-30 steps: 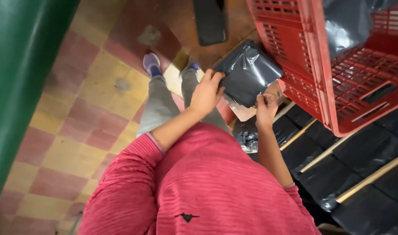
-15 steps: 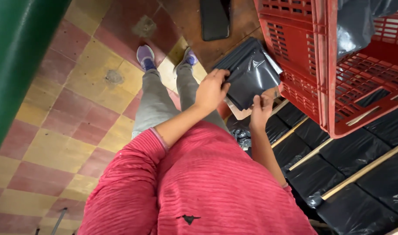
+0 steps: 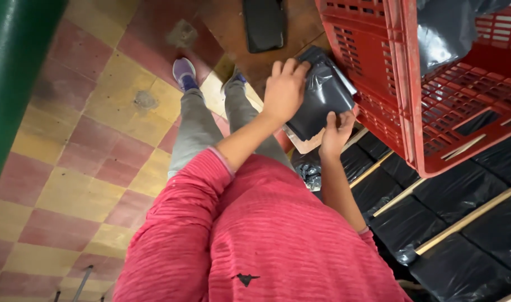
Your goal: Folding black plastic bags on a conveyor belt and placing them into a red crate.
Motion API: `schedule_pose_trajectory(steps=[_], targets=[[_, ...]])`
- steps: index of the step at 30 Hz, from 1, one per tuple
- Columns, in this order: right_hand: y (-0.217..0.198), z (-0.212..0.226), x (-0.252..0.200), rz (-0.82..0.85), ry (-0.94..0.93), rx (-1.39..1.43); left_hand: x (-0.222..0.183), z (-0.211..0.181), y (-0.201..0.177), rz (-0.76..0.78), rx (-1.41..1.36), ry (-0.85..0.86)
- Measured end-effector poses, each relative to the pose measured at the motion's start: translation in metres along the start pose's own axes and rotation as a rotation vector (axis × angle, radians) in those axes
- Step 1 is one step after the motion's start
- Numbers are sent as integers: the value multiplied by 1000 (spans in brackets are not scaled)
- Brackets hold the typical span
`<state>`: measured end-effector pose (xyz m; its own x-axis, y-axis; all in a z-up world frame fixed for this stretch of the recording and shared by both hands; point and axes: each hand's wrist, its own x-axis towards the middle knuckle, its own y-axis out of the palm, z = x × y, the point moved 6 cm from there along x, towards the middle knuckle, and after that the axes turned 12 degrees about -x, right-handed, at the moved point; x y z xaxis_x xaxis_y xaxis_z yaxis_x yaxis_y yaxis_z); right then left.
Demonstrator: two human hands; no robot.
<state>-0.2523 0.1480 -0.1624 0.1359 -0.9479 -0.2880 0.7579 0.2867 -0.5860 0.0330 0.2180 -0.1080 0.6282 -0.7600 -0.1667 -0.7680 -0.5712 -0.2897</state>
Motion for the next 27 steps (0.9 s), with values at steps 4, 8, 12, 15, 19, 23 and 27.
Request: schedule_pose_trajectory(steps=[4,8,12,15,19,23,27], targets=[[6,1,-2,7,-15,8,3,4,15,37,-4,115],[9,-19,3,0,-24,1,-7,37,12,6,-236,64],[14,0,-6,5,-46,-34,-38,57,-7,42,-481,21],[2,84,-21,-8,-234,-239,-61,42,-40,97,-362,-78],[14,176,-26,-3,-699,-921,-94,55,-29,464,-113,-360],[42,165,14,144,-721,-980,-109,53,44,766,-106,-45],[47,138,31,162,-623,-1058,-107,29,54,738,34,56]])
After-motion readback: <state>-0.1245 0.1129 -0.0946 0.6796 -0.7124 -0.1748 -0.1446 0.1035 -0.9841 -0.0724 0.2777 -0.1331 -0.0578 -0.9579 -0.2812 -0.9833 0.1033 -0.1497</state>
